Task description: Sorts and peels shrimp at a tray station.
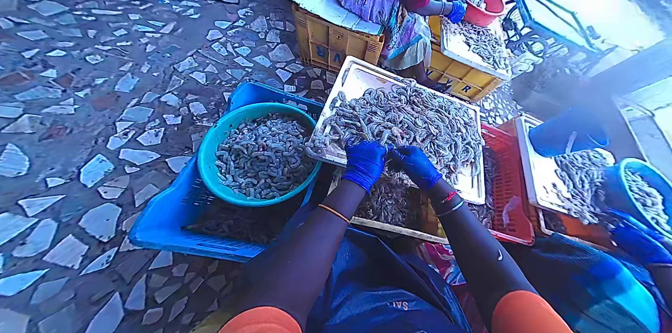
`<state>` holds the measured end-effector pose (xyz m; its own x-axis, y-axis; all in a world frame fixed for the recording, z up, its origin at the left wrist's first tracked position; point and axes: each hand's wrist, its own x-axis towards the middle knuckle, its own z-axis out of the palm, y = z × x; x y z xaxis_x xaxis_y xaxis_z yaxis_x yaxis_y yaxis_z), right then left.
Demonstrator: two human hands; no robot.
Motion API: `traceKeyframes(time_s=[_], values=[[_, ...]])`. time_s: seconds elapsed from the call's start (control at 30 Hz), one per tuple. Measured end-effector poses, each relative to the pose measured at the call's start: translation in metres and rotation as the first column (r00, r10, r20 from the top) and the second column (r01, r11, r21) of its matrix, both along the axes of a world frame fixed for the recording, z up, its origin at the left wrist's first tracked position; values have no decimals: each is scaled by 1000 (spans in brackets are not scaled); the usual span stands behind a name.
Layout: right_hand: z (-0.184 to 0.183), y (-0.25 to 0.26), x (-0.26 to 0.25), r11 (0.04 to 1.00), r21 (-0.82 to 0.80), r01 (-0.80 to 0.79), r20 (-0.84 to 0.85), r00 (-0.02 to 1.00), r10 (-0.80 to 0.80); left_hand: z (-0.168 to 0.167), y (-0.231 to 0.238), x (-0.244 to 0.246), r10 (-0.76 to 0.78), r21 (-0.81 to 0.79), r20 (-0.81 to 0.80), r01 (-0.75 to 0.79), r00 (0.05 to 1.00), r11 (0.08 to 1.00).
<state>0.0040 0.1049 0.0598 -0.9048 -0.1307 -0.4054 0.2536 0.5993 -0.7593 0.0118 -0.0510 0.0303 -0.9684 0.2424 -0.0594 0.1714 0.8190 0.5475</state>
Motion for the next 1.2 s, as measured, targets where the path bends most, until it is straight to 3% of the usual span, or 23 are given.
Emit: traceKeyframes(time_s=[0.07, 0.13, 0.27, 0.37, 0.43, 0.5, 0.6, 0.67, 0.73, 0.83, 0.9, 0.97, 1.07, 1.2], values=[[3, 13, 4, 973, 229, -23, -8, 1000, 26, 0, 14, 8, -25, -87, -10, 25, 1000, 996], [3, 22, 10, 952, 306, -10, -38, 999, 22, 3, 26, 15, -40, -107, 15, 42, 999, 993], [5, 32, 30, 920, 391, -3, -159, 985, 71, 10, 33, 22, 73, 94, 139, -86, 988, 992], [-5, 44, 43, 965, 260, 18, -245, 968, 48, 6, 26, 17, 188, 200, 279, -249, 942, 948], [-10, 50, 45, 992, 93, 83, -251, 966, -57, 1, 19, 13, 149, 193, 299, -213, 943, 958], [-11, 53, 45, 994, -3, 108, -246, 963, -105, -3, 16, 15, 34, 303, 302, -130, 953, 944], [-12, 56, 41, 989, 105, 104, -245, 967, -76, -10, 19, 16, 91, 397, 282, -202, 955, 895], [-10, 57, 38, 939, 339, 57, -136, 991, -11, -13, 16, 11, 258, 442, 172, -309, 951, 842], [-10, 60, 40, 837, 526, -152, 78, 988, 131, -9, 9, 4, 387, 454, 63, -372, 920, 810], [-29, 55, 58, 584, 587, -561, 455, 825, 335, -6, 6, 6, 413, 526, 35, -368, 910, 767], [-50, 45, 58, 476, 608, -635, 562, 768, 307, -1, 15, 6, 408, 570, -67, -300, 911, 764], [-83, 42, 53, 441, 606, -662, 607, 743, 282, 4, 23, 7, 392, 583, -171, -228, 904, 780], [-139, 47, 44, 516, 623, -587, 575, 792, 205, 8, 24, 6, 397, 551, -209, -228, 893, 803], [-180, 51, 34, 683, 681, -266, 423, 903, -70, 6, 21, 1, 436, 520, -269, -251, 859, 816]])
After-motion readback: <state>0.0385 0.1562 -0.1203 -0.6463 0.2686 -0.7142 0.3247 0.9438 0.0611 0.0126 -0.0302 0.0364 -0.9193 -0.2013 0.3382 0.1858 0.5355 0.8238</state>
